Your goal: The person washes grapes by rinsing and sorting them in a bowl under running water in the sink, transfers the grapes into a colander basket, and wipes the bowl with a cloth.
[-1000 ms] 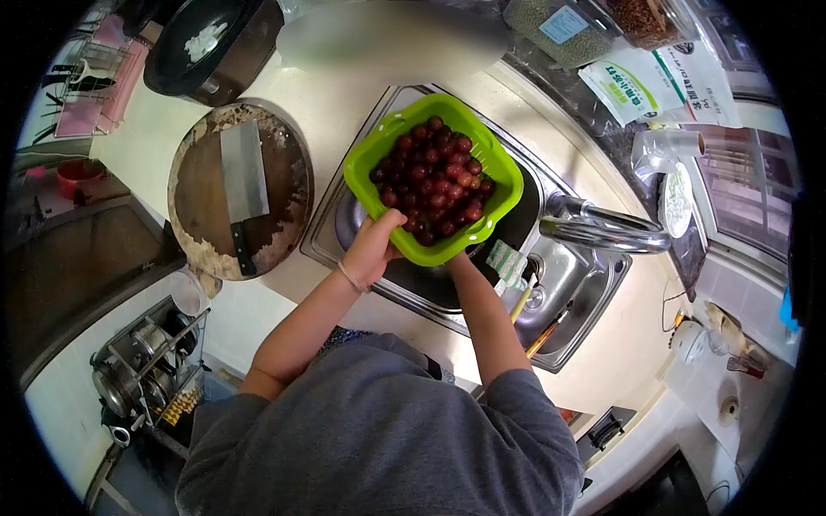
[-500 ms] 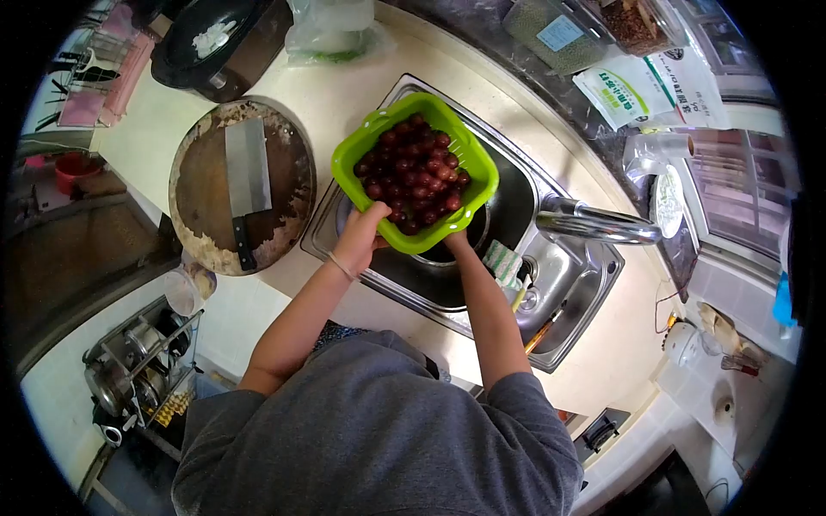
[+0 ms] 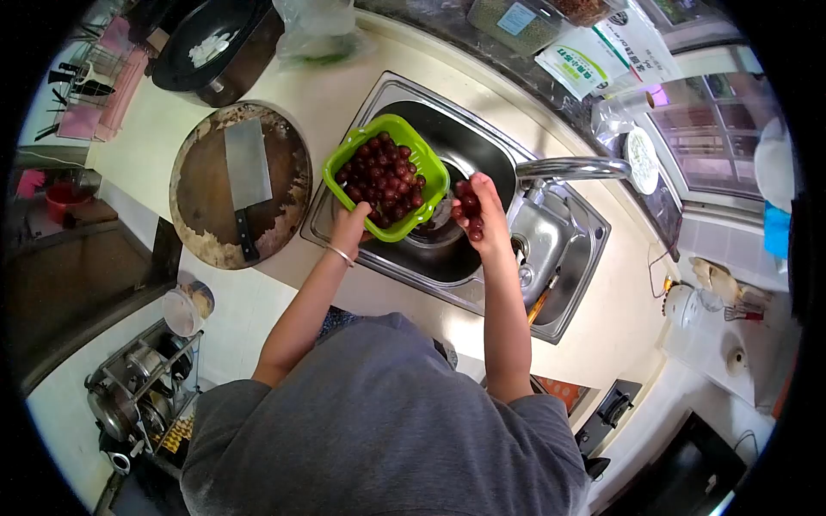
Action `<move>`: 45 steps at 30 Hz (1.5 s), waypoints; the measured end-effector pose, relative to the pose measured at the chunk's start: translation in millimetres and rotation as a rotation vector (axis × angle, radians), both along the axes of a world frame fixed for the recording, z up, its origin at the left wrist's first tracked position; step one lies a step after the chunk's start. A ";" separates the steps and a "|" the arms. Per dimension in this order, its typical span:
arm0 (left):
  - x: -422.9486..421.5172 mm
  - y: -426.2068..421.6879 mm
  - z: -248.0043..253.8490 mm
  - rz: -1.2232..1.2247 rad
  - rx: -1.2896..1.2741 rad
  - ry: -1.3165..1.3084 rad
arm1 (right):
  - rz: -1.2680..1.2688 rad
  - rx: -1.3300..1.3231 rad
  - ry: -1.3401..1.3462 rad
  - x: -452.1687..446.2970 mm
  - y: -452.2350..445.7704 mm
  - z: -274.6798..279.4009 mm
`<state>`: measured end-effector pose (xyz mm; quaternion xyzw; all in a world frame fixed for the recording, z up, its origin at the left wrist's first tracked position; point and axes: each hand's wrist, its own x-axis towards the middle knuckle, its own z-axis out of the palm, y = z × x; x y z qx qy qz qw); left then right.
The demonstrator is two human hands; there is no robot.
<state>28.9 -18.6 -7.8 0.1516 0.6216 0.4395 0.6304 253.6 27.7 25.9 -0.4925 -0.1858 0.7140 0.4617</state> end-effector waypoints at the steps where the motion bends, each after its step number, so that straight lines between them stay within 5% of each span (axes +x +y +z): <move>1: 2.8 -4.4 -6.1 -0.014 -0.010 -0.072 | 0.043 0.086 0.020 -7.9 1.0 6.3; 5: 15.3 -20.1 2.0 -0.042 0.030 -0.223 | 0.217 0.060 -0.140 -39.6 -1.0 28.8; 6: 17.5 -22.4 6.4 -0.057 0.043 -0.246 | 0.102 0.220 -0.171 -58.2 -2.9 21.5; 16: 19.3 -31.7 -25.0 -0.070 0.127 -0.261 | 0.359 0.114 -0.080 -33.0 -22.8 76.8; 22: 6.4 -12.9 5.9 0.072 0.020 -0.111 | 0.062 0.215 -0.363 12.9 -12.0 -1.2; 25: -11.2 3.8 2.0 0.148 0.012 -0.178 | 0.097 0.050 -0.520 24.0 -9.8 -86.7; 27: -12.3 14.9 26.0 0.201 0.119 -0.172 | 0.244 0.133 -0.866 37.4 -8.8 -194.9; 30: -30.7 24.2 29.9 0.153 0.133 -0.137 | 0.415 -0.027 -1.187 26.0 2.8 -212.0; 35: -30.4 21.1 36.3 0.211 0.109 -0.186 | 0.308 -0.185 -1.311 2.5 19.0 -227.8; 39: -23.8 20.0 43.5 0.221 0.033 -0.133 | 0.374 0.080 -1.380 -22.9 32.1 -240.3; 43: -25.0 17.4 32.4 0.199 0.037 -0.117 | 0.682 0.326 -1.561 -41.7 18.0 -210.4; 45: -25.9 15.3 29.0 0.170 0.046 -0.142 | 1.031 0.493 -1.593 -36.0 6.2 -202.6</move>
